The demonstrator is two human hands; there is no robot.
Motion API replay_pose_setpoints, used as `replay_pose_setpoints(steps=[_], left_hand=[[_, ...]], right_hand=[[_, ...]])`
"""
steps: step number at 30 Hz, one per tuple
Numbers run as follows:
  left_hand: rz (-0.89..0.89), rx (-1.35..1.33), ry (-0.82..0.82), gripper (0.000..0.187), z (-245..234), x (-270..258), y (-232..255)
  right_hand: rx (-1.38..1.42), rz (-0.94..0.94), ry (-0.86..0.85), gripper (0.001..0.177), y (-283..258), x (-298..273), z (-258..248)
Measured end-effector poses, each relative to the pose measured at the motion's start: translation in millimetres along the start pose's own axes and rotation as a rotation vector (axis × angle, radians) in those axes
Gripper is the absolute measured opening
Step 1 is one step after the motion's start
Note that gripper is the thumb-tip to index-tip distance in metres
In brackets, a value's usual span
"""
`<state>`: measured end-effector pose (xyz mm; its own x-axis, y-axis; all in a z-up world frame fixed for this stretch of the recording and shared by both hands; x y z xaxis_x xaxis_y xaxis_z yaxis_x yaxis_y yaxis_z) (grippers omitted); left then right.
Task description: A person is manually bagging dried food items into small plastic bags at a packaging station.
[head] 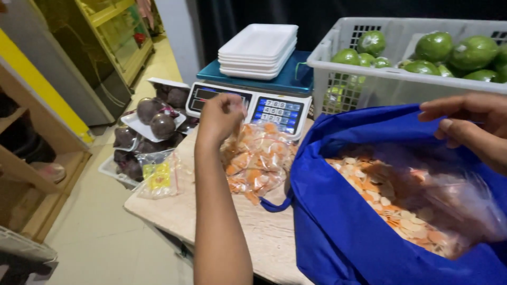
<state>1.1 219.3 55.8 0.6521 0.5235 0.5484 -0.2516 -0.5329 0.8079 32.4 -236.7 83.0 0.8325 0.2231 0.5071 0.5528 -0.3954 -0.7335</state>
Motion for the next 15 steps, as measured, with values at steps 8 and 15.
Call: replay_pose_setpoints(steps=[8,15], left_hand=[[-0.461,0.402,-0.415,0.025,1,-30,24],[-0.514,0.469,-0.424,0.041,-1,-33,29]], right_hand=[[-0.075,0.002,0.014,0.047,40,10,0],[-0.102,0.029,0.013,0.047,22,4,2]])
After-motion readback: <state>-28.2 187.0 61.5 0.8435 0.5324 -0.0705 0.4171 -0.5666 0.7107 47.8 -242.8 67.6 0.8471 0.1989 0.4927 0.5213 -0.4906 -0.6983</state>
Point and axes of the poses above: each hand's wrist, its own x-axis towards the middle knuckle, its own z-axis out of the palm, y = z × x, the point moved 4 cm from there along x, towards the middle knuckle, and after that the axes turned 9 degrees about y, right-handed, at the moved point
